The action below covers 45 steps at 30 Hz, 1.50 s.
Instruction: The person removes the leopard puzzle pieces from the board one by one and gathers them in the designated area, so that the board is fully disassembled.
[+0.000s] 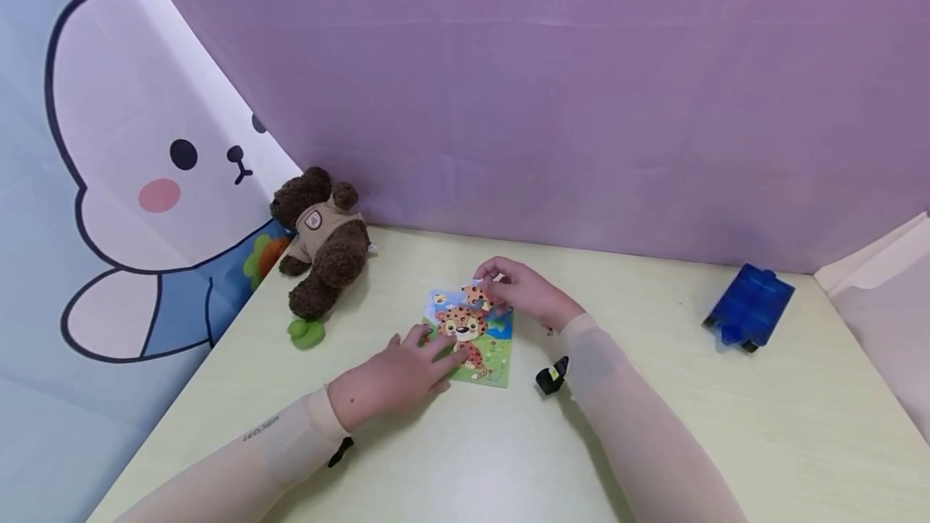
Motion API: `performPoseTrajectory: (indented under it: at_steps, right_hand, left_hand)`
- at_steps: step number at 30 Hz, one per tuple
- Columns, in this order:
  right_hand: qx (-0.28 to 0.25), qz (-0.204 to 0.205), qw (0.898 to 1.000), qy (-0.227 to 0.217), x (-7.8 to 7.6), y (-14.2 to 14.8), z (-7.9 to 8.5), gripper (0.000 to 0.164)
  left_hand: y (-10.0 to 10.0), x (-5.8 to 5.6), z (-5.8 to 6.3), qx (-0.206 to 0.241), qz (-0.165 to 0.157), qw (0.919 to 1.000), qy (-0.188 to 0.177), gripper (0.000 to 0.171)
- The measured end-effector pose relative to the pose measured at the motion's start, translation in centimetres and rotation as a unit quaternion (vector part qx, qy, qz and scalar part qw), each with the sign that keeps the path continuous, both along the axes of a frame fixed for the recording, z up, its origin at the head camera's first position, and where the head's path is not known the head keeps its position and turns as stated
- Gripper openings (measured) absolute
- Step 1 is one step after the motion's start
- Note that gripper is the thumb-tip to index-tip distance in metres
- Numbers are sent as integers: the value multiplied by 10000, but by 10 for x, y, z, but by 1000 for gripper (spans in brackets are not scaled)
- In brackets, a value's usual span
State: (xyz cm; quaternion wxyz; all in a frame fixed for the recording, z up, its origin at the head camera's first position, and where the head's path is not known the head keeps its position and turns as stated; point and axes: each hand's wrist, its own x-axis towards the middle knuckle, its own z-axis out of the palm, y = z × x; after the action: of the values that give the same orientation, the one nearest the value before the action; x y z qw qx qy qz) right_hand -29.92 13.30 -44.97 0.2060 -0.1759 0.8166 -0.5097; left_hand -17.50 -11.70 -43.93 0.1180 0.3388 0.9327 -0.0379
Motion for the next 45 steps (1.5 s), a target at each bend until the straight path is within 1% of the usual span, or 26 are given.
performPoseTrajectory:
  at_steps: [3,6,12,16,25,35,41,45]
  right_hand:
    - [91,-39,9998,195,3,7,7,23]
    - [170,-87,9994,288,7,15,14,23]
    - [292,-255,9986,345,13,38,25,25]
    - [330,-316,9984,319,16,54,28,28]
    - [536,-419,9969,382,22,94,25,30]
    - [774,-551,9952,217,27,141,19,30]
    - [849,-536,9949,-61,29,155,11,29]
    - [820,-383,9958,-112,30,156,6,26]
  left_hand:
    - [0,2,2,4,-12,10000,-11,56]
    - [0,4,4,19,-44,10000,23,56]
    - [-1,4,5,34,-98,9998,163,56]
    - [-2,4,4,29,-143,9996,232,55]
    - [-3,4,2,79,-166,9996,227,56]
    - [-3,5,4,78,-152,9996,231,56]
    - [-3,4,2,65,-191,9994,286,56]
    - [-4,3,1,100,-233,9993,290,56]
